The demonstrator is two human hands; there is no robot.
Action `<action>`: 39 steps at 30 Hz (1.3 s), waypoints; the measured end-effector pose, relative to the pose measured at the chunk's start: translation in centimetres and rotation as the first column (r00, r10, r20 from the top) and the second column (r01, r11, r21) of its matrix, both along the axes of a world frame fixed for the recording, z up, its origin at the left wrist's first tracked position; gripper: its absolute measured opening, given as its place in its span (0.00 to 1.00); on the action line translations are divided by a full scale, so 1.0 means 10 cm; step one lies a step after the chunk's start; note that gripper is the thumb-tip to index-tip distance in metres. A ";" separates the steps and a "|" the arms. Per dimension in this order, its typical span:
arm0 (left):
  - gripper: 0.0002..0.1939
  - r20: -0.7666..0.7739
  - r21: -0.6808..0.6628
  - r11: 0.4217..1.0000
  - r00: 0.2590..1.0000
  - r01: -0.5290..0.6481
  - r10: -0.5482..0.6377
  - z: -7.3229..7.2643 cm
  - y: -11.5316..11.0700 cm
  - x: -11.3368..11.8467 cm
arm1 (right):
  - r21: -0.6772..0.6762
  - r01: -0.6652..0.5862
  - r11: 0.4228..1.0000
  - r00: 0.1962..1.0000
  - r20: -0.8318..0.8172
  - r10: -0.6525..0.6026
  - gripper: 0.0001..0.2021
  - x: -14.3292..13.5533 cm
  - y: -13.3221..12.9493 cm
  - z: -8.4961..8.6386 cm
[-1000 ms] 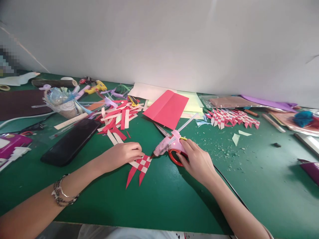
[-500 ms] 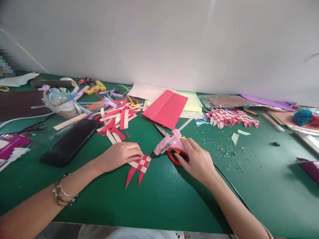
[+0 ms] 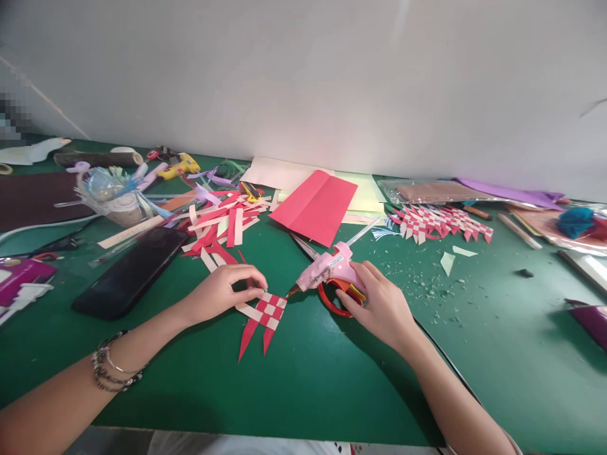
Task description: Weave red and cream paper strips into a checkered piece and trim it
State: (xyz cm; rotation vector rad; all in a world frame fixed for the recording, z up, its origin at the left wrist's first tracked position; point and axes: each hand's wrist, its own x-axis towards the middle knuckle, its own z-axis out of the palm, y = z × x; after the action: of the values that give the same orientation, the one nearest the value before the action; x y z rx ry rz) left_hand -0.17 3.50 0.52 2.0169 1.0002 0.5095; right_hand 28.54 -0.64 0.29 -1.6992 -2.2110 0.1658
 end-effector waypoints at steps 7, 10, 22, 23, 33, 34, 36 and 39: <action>0.07 0.116 -0.076 0.996 0.991 -0.053 0.061 -0.01 0.00 0.02 | 0.121 0.104 0.987 0.993 -0.063 -0.097 0.16 0.20 0.01 0.09; 0.07 0.157 -0.110 0.992 0.985 -0.054 0.071 -0.03 0.00 0.03 | 0.156 0.235 0.960 0.971 -0.077 -0.225 0.19 0.42 -0.02 0.15; 0.13 0.284 -0.335 0.940 0.945 -0.059 0.161 0.01 -0.12 0.09 | 0.283 0.458 0.843 0.774 0.339 -0.534 0.14 1.17 -0.14 0.08; 0.13 0.297 -0.358 0.932 0.939 -0.056 0.171 0.01 -0.14 0.10 | 0.378 0.410 0.830 0.785 0.318 -0.532 0.14 0.99 -0.15 0.14; 0.16 0.369 -0.455 0.890 0.915 0.025 0.163 0.08 -0.25 0.15 | 0.067 -0.486 0.871 0.824 -0.297 0.483 0.08 -0.70 -0.10 0.43; 0.17 0.372 -0.453 0.891 0.914 0.027 0.162 0.08 -0.25 0.14 | 0.040 -0.517 0.855 0.805 -0.316 0.502 0.08 -0.72 -0.09 0.41; 0.17 0.379 -0.448 0.893 0.911 0.029 0.160 0.08 -0.25 0.13 | 0.008 -0.541 0.841 0.788 -0.346 0.510 0.08 -0.74 -0.06 0.37; 0.17 0.388 -0.452 0.891 0.908 0.040 0.156 0.07 -0.25 0.12 | 0.007 -0.527 0.850 0.789 -0.368 0.493 0.08 -0.76 -0.06 0.32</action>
State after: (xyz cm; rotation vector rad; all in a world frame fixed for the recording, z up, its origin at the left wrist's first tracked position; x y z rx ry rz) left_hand 1.07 1.00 1.18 1.3875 0.8218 0.6402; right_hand 20.96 -1.28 3.49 -0.9562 -2.3397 0.6710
